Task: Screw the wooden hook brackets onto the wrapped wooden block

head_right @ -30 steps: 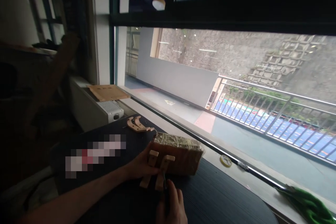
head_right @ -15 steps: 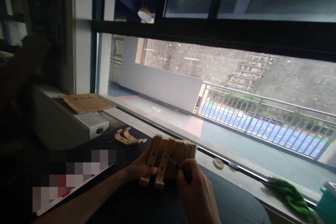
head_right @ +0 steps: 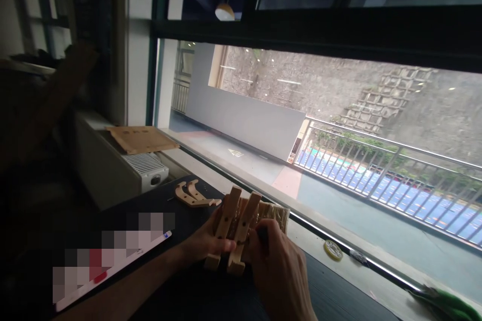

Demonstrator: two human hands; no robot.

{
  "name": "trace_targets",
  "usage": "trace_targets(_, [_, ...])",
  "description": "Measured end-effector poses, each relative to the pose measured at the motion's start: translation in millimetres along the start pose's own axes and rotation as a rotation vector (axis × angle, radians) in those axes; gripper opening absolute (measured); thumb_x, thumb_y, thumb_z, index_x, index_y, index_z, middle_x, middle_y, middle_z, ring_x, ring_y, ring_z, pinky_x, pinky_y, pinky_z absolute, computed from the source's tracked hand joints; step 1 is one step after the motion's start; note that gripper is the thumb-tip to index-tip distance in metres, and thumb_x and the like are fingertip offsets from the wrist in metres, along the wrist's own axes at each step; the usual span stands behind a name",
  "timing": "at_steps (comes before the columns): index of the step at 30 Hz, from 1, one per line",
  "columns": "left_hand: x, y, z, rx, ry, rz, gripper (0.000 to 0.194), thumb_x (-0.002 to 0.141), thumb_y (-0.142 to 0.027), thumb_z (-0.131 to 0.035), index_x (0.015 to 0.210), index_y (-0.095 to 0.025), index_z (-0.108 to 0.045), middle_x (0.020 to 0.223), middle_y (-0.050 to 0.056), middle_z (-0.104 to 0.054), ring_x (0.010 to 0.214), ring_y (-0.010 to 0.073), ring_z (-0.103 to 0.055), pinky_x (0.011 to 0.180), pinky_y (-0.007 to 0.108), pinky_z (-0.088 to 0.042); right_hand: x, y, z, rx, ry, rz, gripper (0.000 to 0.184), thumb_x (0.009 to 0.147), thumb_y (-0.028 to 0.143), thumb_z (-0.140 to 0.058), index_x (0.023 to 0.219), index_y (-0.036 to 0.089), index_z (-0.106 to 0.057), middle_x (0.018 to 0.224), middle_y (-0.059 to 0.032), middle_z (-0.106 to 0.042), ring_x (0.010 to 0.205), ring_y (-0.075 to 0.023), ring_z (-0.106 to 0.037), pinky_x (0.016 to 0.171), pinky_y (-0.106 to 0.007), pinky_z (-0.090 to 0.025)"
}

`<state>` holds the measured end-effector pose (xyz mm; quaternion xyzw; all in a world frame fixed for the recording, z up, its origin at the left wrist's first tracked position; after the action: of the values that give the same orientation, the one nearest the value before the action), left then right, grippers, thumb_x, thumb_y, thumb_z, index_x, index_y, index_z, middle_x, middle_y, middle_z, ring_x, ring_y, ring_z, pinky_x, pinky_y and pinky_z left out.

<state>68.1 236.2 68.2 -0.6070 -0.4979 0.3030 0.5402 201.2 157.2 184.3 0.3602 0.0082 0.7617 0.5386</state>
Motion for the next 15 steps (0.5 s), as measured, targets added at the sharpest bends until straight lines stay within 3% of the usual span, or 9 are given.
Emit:
trace_targets(6, [-4, -3, -2.2, -0.052, -0.007, 0.046, 0.08, 0.056, -0.016, -0.079, 0.129, -0.024, -0.047, 0.109, 0.008, -0.061, 0.108, 0.0313, -0.056, 0.092, 0.048, -0.044, 5, -12, -5, 0.022, 0.003, 0.008, 0.02, 0.092, 0.042, -0.044, 0.086, 0.024, -0.051, 0.058, 0.0044, -0.06, 0.046, -0.0128, -0.053, 0.045, -0.023, -0.037])
trace_targets(15, [-6, 1, -2.0, -0.059, -0.013, 0.089, 0.08, 0.057, -0.019, -0.081, 0.129, -0.021, -0.047, 0.109, 0.01, -0.063, 0.109, 0.0331, -0.057, 0.093, 0.047, -0.044, 5, -9, -9, 0.037, 0.012, 0.01, 0.016, 0.091, 0.038, -0.046, 0.085, 0.024, -0.052, 0.059, 0.0048, -0.059, 0.047, -0.0126, -0.052, 0.045, -0.022, -0.038])
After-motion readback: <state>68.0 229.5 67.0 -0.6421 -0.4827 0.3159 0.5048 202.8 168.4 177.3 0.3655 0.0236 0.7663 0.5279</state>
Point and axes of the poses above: each hand's wrist, its own x-axis towards the middle knuckle, its own z-axis out of the back of the hand, y = z × x, the point moved 10 cm from there along x, towards the middle knuckle
